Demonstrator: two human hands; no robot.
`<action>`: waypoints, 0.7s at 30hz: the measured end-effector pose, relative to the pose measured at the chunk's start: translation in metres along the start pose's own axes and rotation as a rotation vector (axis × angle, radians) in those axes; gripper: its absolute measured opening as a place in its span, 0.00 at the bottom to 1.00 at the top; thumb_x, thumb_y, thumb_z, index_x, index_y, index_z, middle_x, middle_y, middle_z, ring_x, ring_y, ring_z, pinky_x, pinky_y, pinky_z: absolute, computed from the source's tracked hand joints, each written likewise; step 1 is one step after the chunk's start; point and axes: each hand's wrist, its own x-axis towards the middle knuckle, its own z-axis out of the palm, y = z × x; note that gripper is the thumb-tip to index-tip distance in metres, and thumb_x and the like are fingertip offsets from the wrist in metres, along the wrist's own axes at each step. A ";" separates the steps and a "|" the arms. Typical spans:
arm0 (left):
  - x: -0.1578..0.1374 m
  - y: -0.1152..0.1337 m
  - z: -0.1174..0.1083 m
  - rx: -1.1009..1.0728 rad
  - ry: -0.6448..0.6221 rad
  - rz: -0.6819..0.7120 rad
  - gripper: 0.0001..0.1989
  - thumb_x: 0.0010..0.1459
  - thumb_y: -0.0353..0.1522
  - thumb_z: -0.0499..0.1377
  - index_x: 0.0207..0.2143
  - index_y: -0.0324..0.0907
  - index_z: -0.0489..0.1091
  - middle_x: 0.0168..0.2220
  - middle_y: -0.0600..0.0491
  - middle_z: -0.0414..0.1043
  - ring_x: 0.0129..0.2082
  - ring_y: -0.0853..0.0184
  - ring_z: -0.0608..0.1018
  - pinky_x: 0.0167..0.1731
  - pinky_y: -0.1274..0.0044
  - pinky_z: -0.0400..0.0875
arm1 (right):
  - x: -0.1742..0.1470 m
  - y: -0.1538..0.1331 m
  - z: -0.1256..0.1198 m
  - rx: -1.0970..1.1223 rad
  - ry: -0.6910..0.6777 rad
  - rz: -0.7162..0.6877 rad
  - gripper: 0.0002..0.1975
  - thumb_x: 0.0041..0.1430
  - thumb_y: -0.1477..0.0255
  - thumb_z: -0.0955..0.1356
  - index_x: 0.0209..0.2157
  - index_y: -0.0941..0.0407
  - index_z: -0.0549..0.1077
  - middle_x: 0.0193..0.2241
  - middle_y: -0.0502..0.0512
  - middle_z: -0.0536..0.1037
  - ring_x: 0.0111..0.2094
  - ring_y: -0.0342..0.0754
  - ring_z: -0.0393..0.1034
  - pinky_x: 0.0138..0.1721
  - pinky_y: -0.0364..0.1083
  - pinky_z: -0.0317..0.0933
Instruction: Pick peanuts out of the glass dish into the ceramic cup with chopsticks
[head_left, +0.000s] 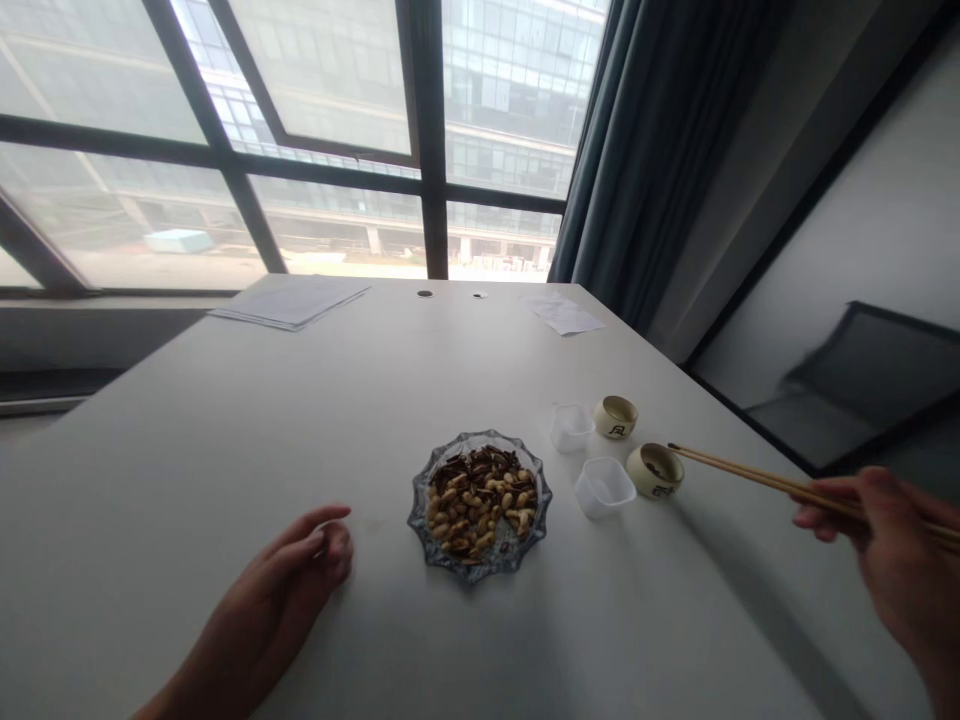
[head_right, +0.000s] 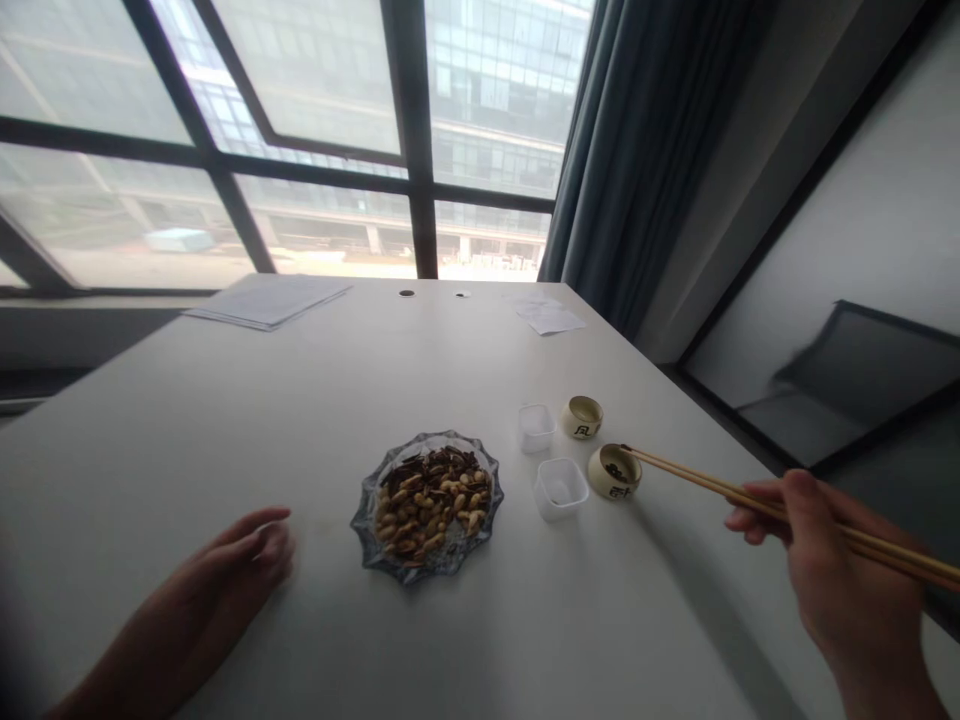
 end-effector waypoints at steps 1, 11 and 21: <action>0.001 0.000 0.000 0.004 0.008 0.003 0.14 0.52 0.32 0.69 0.43 0.43 0.78 0.28 0.52 0.69 0.30 0.65 0.70 0.30 0.78 0.74 | -0.003 0.007 0.001 0.026 0.018 0.031 0.19 0.63 0.53 0.67 0.32 0.54 0.76 0.22 0.57 0.78 0.23 0.53 0.74 0.27 0.51 0.70; 0.003 0.000 0.000 0.019 0.019 0.006 0.15 0.49 0.31 0.70 0.42 0.43 0.78 0.28 0.52 0.69 0.30 0.65 0.70 0.30 0.78 0.75 | -0.005 0.038 0.009 0.198 -0.075 0.159 0.17 0.55 0.57 0.75 0.33 0.58 0.79 0.26 0.59 0.82 0.24 0.53 0.80 0.27 0.47 0.77; 0.002 0.000 -0.001 0.039 -0.003 0.028 0.14 0.51 0.32 0.69 0.42 0.43 0.78 0.28 0.52 0.69 0.30 0.65 0.70 0.30 0.78 0.74 | -0.002 0.033 0.007 0.166 -0.091 0.121 0.19 0.55 0.55 0.75 0.34 0.59 0.79 0.27 0.58 0.82 0.24 0.54 0.80 0.27 0.47 0.78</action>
